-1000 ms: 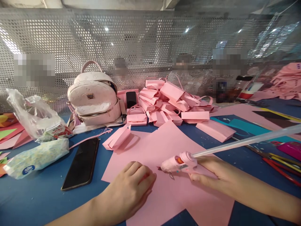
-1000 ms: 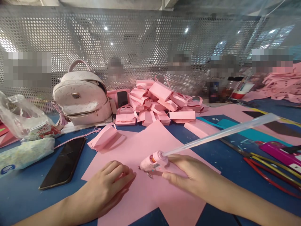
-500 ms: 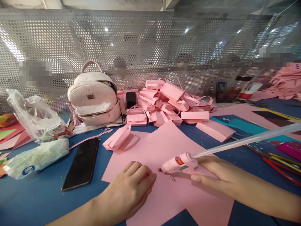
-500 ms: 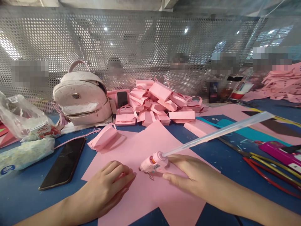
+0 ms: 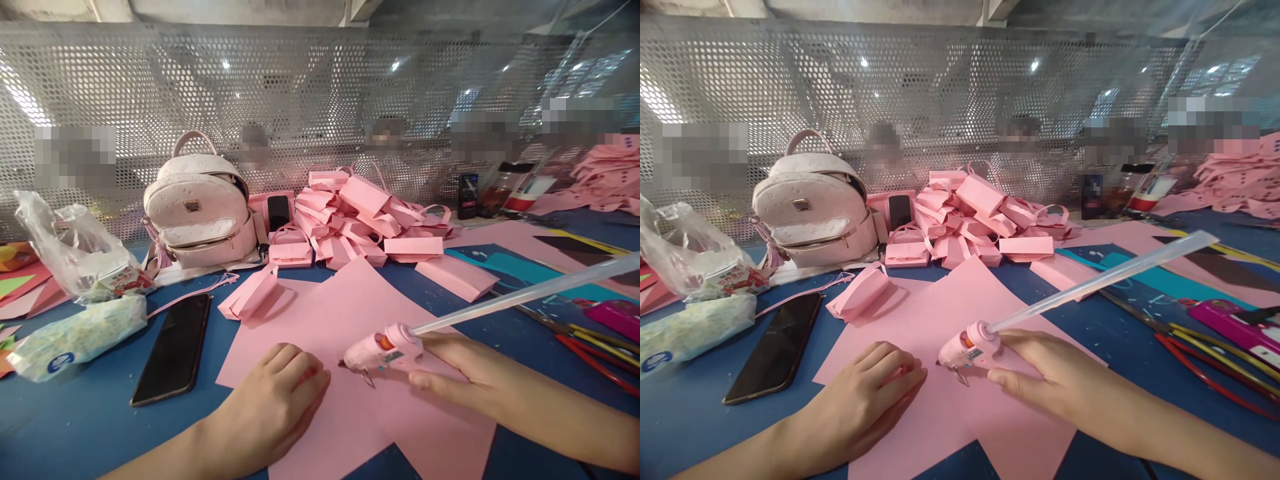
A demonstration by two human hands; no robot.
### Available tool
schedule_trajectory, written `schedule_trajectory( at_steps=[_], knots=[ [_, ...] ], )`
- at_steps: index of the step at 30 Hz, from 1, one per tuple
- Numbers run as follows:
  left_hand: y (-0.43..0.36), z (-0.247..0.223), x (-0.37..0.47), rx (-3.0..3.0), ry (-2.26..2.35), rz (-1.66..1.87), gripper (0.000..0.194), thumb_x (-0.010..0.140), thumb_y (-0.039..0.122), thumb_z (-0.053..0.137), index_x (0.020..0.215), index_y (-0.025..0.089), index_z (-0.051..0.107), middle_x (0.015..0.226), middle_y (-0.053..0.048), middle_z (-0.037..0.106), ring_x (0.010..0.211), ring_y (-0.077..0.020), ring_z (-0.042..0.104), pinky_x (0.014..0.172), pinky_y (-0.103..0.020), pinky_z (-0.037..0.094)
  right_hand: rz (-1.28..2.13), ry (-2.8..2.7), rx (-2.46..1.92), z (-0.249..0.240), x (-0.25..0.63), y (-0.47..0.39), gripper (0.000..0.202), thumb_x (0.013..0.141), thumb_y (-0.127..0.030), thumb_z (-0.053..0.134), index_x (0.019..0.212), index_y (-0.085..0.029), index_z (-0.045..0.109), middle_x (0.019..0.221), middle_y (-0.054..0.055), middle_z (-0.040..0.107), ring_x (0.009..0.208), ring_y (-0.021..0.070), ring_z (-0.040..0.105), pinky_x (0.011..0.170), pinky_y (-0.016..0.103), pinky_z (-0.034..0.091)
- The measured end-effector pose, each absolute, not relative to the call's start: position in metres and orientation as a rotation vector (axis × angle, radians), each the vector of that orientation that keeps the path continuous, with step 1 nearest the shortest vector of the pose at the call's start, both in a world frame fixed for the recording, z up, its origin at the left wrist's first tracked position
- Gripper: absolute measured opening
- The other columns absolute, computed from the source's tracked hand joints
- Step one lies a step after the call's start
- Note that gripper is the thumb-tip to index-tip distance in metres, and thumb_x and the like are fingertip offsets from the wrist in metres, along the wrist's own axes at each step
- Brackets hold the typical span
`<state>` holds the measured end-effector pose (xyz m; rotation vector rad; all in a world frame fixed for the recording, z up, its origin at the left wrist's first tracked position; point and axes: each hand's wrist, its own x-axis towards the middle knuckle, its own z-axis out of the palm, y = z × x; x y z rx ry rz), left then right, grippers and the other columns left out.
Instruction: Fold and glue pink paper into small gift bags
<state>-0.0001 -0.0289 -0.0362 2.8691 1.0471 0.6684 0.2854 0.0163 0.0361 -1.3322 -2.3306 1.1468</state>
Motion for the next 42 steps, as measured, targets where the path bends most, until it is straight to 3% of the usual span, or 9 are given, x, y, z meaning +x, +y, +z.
schedule_trajectory(
  at_steps=[6,11,15,20,29,33,42],
  knots=[
    [-0.028,-0.04,-0.001,2.888,1.028,0.737,0.026,0.098,0.012,0.047,0.121,0.013,0.059,0.106,-0.012,0.065,0.086,-0.023,0.057,0.074,-0.037,0.053,1.089,-2.314,-1.354,0.037,0.288,0.017,0.046,0.085,-0.047,0.06,0.127,-0.029,0.069,0.133,0.005,0.065,0.129,0.0374,0.053,0.113,0.048,0.038],
    [-0.028,-0.04,-0.002,2.879,1.024,0.759,0.025,0.097,0.011,0.048,0.12,0.013,0.059,0.105,-0.012,0.065,0.085,-0.0229,0.057,0.073,-0.037,0.053,1.001,-2.19,-1.436,0.036,0.288,0.014,0.047,0.079,-0.058,0.063,0.115,-0.031,0.075,0.123,0.004,0.071,0.121,0.0396,0.06,0.111,0.048,0.041],
    [-0.029,-0.04,-0.002,2.894,1.02,0.793,0.023,0.096,0.011,0.049,0.117,0.013,0.06,0.105,-0.012,0.066,0.085,-0.0228,0.057,0.072,-0.037,0.053,1.068,-2.321,-1.401,0.037,0.287,0.015,0.048,0.086,-0.056,0.058,0.125,-0.03,0.07,0.134,0.004,0.065,0.129,0.0368,0.055,0.113,0.047,0.038],
    [-0.028,-0.041,-0.002,2.892,1.021,0.79,0.023,0.096,0.011,0.05,0.116,0.014,0.06,0.104,-0.011,0.066,0.084,-0.0225,0.057,0.072,-0.037,0.053,1.09,-2.359,-1.289,0.039,0.283,0.017,0.037,0.088,-0.052,0.057,0.112,-0.03,0.075,0.12,0.003,0.073,0.113,0.0343,0.065,0.106,0.042,0.046],
    [-0.028,-0.042,-0.003,2.916,1.017,0.811,0.022,0.096,0.012,0.051,0.116,0.014,0.06,0.103,-0.011,0.065,0.083,-0.0222,0.057,0.071,-0.036,0.053,1.026,-2.345,-1.323,0.035,0.286,0.019,0.048,0.089,-0.055,0.056,0.126,-0.029,0.069,0.132,0.005,0.066,0.124,0.0363,0.058,0.112,0.05,0.04],
    [-0.028,-0.042,-0.003,2.912,1.015,0.829,0.021,0.096,0.012,0.051,0.114,0.014,0.06,0.103,-0.011,0.066,0.083,-0.022,0.057,0.071,-0.036,0.052,1.001,-2.264,-1.486,0.026,0.298,0.022,0.058,0.083,-0.064,0.06,0.129,-0.029,0.067,0.137,0.006,0.063,0.13,0.0398,0.052,0.113,0.053,0.037],
    [-0.027,-0.044,-0.002,2.909,1.021,0.825,0.018,0.095,0.012,0.052,0.112,0.014,0.06,0.103,-0.011,0.066,0.083,-0.022,0.057,0.071,-0.036,0.052,0.961,-2.143,-1.579,0.022,0.305,0.016,0.057,0.08,-0.065,0.064,0.123,-0.029,0.07,0.134,0.006,0.065,0.13,0.0372,0.053,0.111,0.046,0.042]
  ],
)
